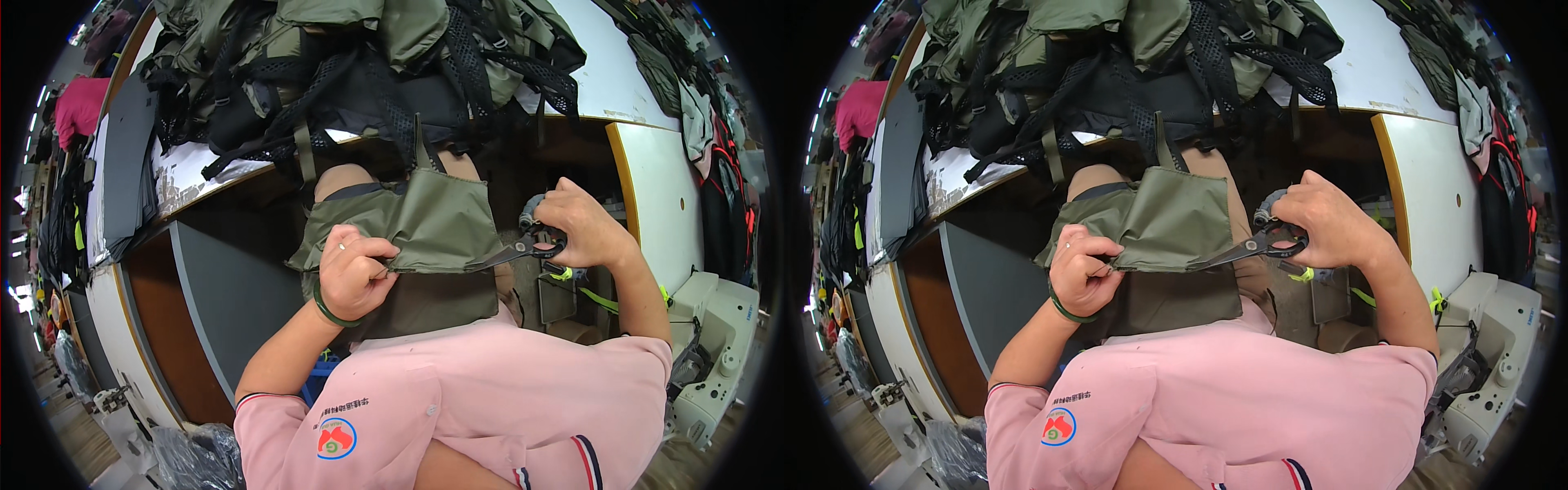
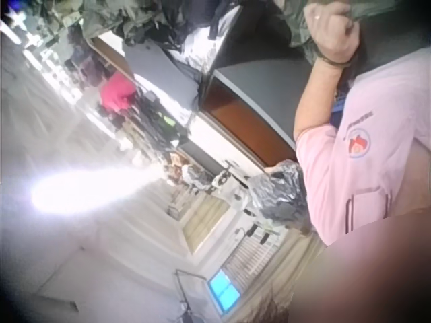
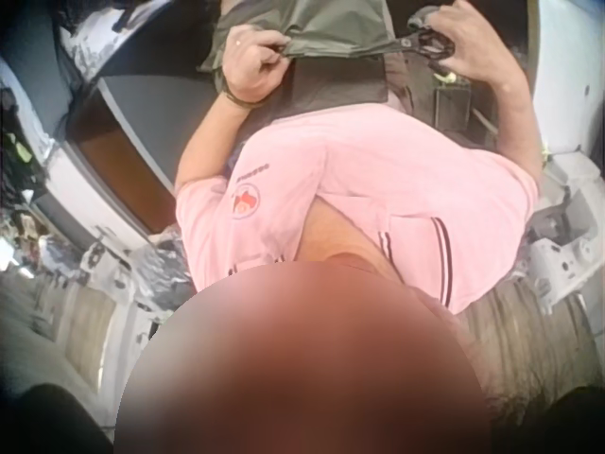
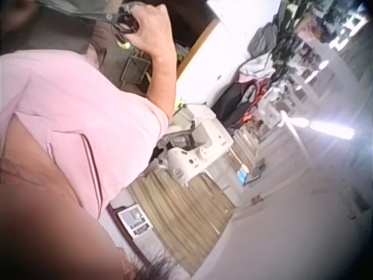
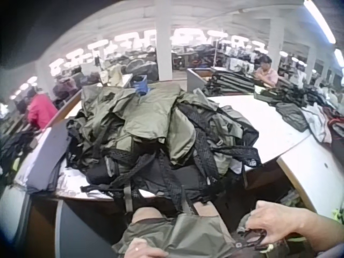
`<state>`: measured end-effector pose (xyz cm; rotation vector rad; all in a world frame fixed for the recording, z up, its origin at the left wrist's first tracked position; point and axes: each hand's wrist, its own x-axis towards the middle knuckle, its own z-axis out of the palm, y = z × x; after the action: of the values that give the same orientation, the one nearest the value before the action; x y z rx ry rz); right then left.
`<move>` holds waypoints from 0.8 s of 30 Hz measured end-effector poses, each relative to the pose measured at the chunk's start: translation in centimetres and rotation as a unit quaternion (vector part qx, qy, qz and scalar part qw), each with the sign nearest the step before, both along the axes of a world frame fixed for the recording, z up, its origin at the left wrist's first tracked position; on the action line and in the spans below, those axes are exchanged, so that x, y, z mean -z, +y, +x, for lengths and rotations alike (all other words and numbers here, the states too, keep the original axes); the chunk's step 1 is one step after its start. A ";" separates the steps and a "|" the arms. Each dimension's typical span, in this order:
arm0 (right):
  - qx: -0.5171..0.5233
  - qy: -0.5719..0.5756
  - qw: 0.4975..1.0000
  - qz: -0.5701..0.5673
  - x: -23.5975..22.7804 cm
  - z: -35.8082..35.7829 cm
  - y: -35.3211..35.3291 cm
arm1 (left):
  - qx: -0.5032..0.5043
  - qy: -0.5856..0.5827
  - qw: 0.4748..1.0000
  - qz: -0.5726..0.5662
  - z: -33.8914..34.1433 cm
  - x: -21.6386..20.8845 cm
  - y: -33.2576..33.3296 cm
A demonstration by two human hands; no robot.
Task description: Trim excess fabric from heavy-duty bags using scissors.
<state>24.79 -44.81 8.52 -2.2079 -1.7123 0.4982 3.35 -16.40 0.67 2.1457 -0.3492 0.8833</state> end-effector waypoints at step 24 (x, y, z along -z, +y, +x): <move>0.042 0.078 0.994 0.057 0.6 -0.4 1.3 | -0.004 0.026 1.000 0.010 0.0 0.3 -0.4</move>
<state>24.34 -43.53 7.92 -2.0931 -1.5239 0.5235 3.37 -16.80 0.37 2.1863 -0.3255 0.8302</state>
